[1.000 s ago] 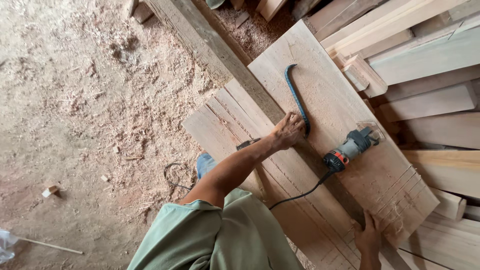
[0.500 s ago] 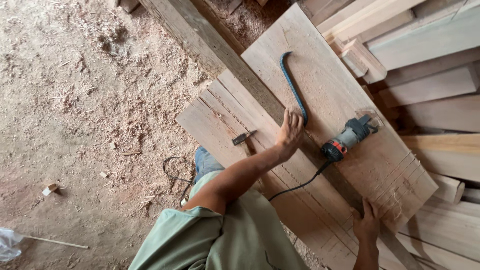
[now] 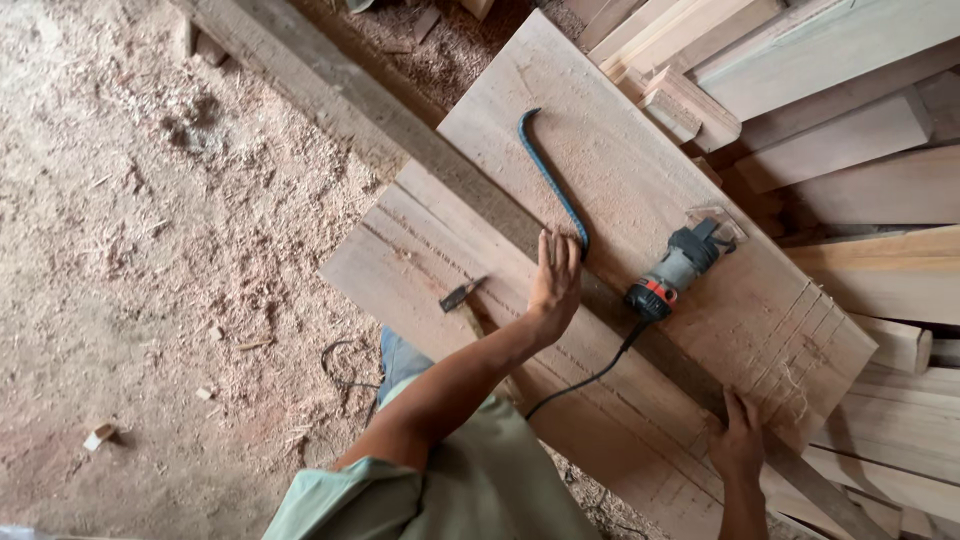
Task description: The person uses a handheld router to cut a groove along a wooden plank clamped to a workbench. They repeatedly adjust the clamp and hammer the wood into place between routing passes.
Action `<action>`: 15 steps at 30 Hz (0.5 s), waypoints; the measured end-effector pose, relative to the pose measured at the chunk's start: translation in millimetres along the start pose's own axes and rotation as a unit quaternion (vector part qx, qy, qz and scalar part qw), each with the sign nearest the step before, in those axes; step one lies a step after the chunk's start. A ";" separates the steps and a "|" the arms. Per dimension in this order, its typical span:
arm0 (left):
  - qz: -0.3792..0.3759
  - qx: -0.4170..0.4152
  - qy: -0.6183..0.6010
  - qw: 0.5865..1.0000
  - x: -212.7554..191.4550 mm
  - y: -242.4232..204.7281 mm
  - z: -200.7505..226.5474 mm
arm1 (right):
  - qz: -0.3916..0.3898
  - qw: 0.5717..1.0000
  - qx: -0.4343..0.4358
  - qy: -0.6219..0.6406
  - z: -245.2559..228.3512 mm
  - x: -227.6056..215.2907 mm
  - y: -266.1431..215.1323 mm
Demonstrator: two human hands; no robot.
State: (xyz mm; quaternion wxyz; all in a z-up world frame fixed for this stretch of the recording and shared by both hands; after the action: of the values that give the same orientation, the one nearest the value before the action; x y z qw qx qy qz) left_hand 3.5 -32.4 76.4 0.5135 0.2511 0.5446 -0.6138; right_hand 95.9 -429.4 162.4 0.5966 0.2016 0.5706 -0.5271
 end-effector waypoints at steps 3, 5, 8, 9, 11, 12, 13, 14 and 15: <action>-0.040 0.061 0.010 0.997 1.0 -0.8 -11.2 | -0.012 1.000 0.003 -0.004 2.1 4.9 -1.6; -0.023 0.063 0.011 0.998 -0.9 0.0 -16.6 | -0.028 1.000 0.012 -0.002 4.5 6.7 -0.2; -0.010 0.070 -0.004 0.997 -2.7 1.4 -21.2 | -0.014 1.000 -0.005 -0.024 7.1 7.9 0.2; -0.007 0.072 -0.012 0.997 -2.4 1.4 -21.3 | -0.013 0.999 -0.007 -0.033 8.1 8.9 0.4; 0.002 0.068 -0.024 0.997 -0.6 1.6 -22.0 | -0.011 0.999 -0.014 -0.050 9.5 11.1 1.0; 0.007 0.066 -0.031 0.997 1.0 1.7 -22.1 | -0.008 0.999 -0.013 -0.045 10.2 12.2 1.9; 0.019 0.065 -0.031 0.997 3.4 2.0 -21.9 | -0.006 0.999 -0.012 -0.040 11.2 14.3 1.9; 0.031 0.063 -0.032 0.997 6.5 1.7 -21.3 | -0.003 0.999 -0.011 -0.034 12.6 15.8 -0.7; 0.044 0.062 -0.032 0.997 9.2 1.7 -20.4 | -0.001 0.999 -0.011 -0.030 14.1 16.3 -3.4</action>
State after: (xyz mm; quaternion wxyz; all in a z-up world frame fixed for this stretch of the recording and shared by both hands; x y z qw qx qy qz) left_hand -3.2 -16.6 61.9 0.5408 0.2864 0.4772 -0.6307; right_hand 96.2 -449.0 152.8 0.6153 0.1781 0.5585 -0.5271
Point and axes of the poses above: each hand's wrist, its own y-axis towards the middle knuckle, its own x-axis out of the palm, z = x × y, the point moved 1 cm from there along y, towards the middle knuckle, and after that the axes turned 11 degrees about -y, right-handed, at the moved point
